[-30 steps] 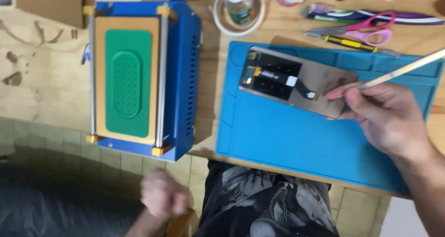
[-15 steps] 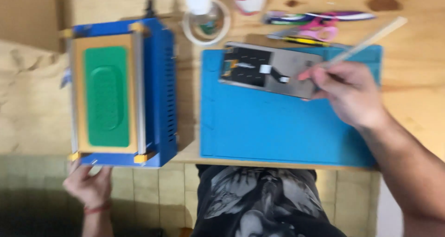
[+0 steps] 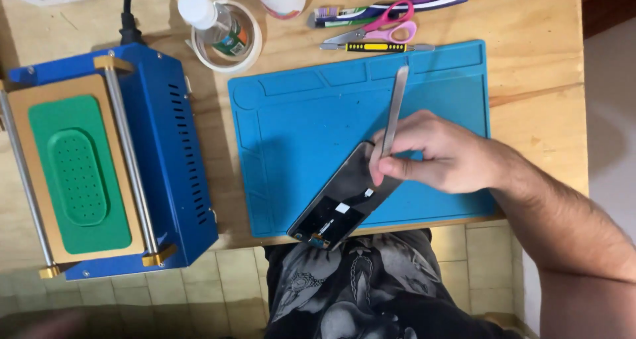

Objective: Using a metal pry tool to carefully separate a smartphone screen from the device frame

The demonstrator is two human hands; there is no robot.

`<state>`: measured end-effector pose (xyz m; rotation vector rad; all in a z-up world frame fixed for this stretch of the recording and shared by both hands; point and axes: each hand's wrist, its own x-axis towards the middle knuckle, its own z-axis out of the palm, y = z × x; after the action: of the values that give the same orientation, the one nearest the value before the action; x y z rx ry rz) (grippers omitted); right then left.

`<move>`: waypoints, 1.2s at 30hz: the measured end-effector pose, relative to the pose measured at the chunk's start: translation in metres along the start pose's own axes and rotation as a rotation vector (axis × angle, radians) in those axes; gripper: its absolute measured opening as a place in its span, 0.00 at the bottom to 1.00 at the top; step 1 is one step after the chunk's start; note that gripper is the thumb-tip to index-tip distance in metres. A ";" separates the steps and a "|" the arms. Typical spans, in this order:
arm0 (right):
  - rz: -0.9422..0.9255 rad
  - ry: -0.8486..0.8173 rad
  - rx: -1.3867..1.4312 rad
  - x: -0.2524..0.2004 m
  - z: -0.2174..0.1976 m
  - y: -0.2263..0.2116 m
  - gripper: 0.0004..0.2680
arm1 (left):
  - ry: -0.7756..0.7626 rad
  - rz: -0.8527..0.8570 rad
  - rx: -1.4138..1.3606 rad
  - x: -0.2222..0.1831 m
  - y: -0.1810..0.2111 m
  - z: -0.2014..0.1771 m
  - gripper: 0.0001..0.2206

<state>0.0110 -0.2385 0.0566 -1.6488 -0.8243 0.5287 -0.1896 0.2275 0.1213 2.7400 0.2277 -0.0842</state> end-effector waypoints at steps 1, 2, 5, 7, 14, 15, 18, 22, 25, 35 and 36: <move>-0.004 -0.055 -0.009 0.002 0.000 -0.003 0.12 | -0.023 0.060 -0.084 0.009 0.050 0.012 0.36; -0.008 -0.111 -0.019 0.003 0.000 -0.006 0.11 | -0.046 0.121 -0.168 0.011 0.102 0.020 0.37; -0.018 -0.140 -0.005 0.006 0.006 -0.004 0.11 | -0.308 0.385 -0.605 0.083 0.171 0.098 0.48; -0.005 -0.144 -0.011 0.005 0.006 -0.002 0.11 | -0.533 0.273 -0.763 0.108 0.186 0.122 0.42; 0.288 -0.198 -0.096 -0.003 -0.029 0.007 0.09 | -0.654 0.269 -0.827 0.130 0.188 0.162 0.17; 0.296 -0.195 -0.086 -0.010 -0.035 0.012 0.09 | -0.666 0.264 -0.826 0.130 0.189 0.160 0.17; 0.449 0.069 -0.074 -0.018 -0.048 0.016 0.09 | -0.699 0.222 -0.989 0.135 0.189 0.153 0.11; 0.229 0.456 -0.078 -0.013 -0.048 0.016 0.11 | -0.801 0.234 -1.252 0.139 0.184 0.151 0.08; 0.300 0.594 -0.067 -0.007 -0.034 0.015 0.04 | -0.714 0.244 -1.184 0.140 0.177 0.152 0.14; 0.318 0.501 0.142 0.002 -0.015 0.021 0.08 | -0.584 0.264 -1.073 0.138 0.179 0.143 0.15; 0.318 0.500 0.143 0.004 -0.013 0.019 0.08 | -0.584 0.262 -1.072 0.137 0.177 0.147 0.15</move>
<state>0.0270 -0.2459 0.0414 -1.6850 -0.1549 0.3565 -0.0285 0.0298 0.0397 1.5685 -0.2071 -0.5110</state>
